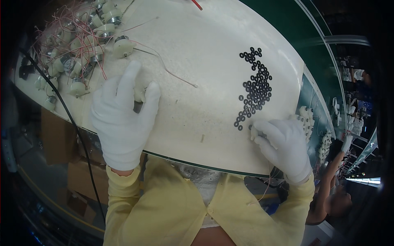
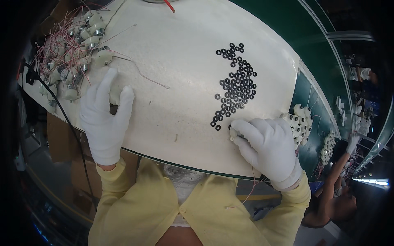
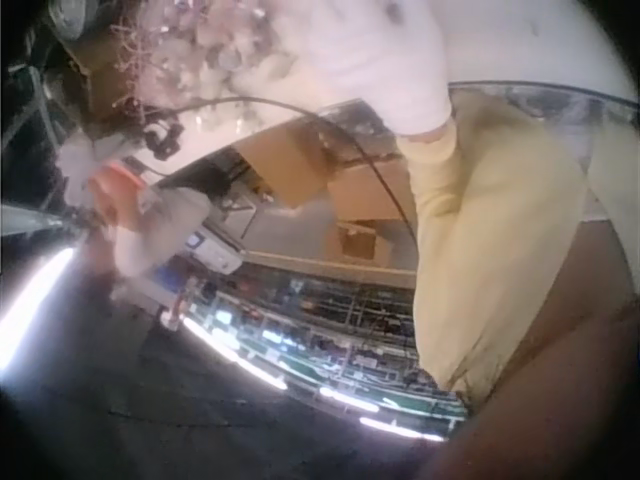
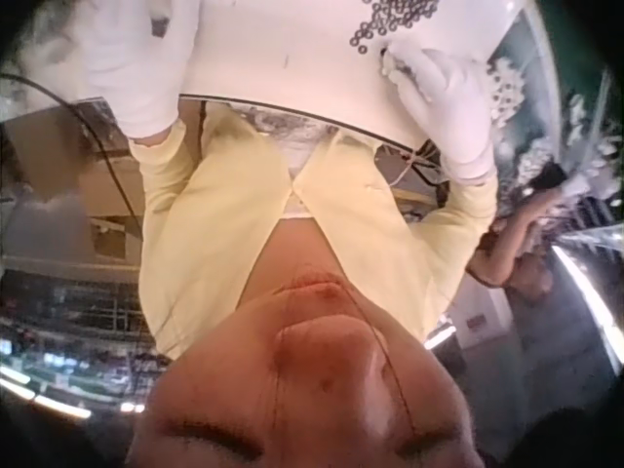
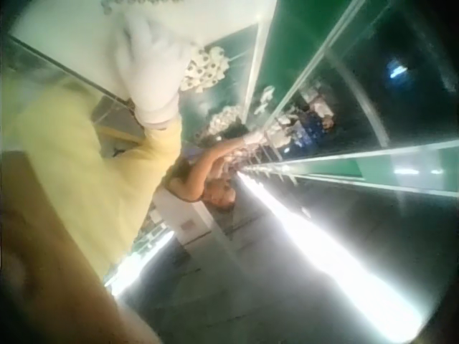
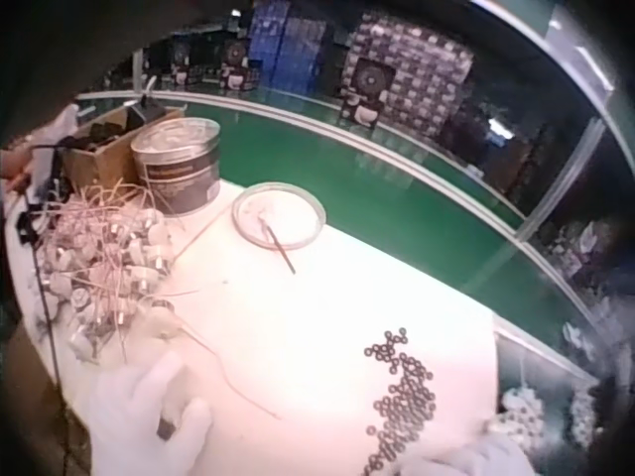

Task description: The person assembles small white cylindrical electronic components by hand. They pick up a component, insert a small black washer into its center, and place the finished unit on the table. The person repeats this process for multiple units, organizing the completed items into a neat pile.

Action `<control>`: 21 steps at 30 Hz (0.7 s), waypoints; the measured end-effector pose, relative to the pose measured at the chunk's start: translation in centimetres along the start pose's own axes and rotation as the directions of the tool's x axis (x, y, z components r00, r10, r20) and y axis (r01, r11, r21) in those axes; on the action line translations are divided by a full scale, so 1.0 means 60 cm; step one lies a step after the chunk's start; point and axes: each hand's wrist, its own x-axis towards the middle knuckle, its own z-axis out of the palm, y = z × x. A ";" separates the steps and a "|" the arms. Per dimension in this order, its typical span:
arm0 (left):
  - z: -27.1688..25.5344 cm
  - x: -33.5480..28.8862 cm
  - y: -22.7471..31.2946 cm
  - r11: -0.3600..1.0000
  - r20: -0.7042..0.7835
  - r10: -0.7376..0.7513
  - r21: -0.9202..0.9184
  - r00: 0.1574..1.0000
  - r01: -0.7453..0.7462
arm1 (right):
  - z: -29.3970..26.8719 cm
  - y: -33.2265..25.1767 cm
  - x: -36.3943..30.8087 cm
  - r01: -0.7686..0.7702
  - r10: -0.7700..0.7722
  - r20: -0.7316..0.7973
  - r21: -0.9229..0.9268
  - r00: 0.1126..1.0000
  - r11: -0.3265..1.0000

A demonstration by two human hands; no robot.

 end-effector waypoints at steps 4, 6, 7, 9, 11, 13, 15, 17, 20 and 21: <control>0.002 -0.002 -0.002 1.000 -0.001 0.010 0.005 1.000 -0.010 | -0.002 -0.016 -0.002 0.061 -0.069 -0.035 -0.204 0.997 0.977; 0.003 -0.004 -0.002 1.000 0.003 0.007 0.014 1.000 -0.007 | -0.006 -0.021 0.002 0.078 -0.080 0.001 -0.248 0.997 0.966; 0.002 -0.004 -0.001 1.000 0.005 0.001 0.018 1.000 -0.001 | -0.005 -0.021 0.004 0.091 -0.096 -0.004 -0.278 0.995 0.956; 0.002 -0.005 -0.001 1.000 0.010 -0.004 0.021 1.000 0.004 | -0.003 -0.020 0.007 0.117 -0.128 -0.013 -0.337 0.992 0.934; 0.002 -0.005 -0.001 1.000 0.014 -0.004 0.018 1.000 0.004 | -0.002 -0.021 0.006 0.130 -0.148 -0.018 -0.378 0.989 0.917; 0.004 -0.005 -0.001 1.000 -0.003 0.006 0.023 1.000 -0.006 | -0.002 -0.023 0.005 0.142 -0.158 -0.005 -0.415 0.987 0.899; 0.005 -0.003 0.000 0.999 -0.006 0.007 0.032 1.000 -0.007 | -0.001 -0.023 0.005 0.152 -0.157 0.025 -0.448 0.987 0.881; 0.003 -0.002 0.000 0.999 0.001 -0.002 0.045 1.000 0.002 | 0.002 -0.017 0.003 0.137 -0.144 0.007 -0.368 0.990 0.920; 0.001 -0.002 0.000 0.998 0.017 -0.019 0.052 1.000 0.018 | -0.001 0.004 0.002 0.083 -0.080 0.036 -0.099 0.996 0.992; -0.001 -0.003 0.001 0.999 0.028 -0.028 0.045 0.999 0.026 | -0.004 0.012 0.000 0.054 -0.055 0.060 0.017 0.997 0.998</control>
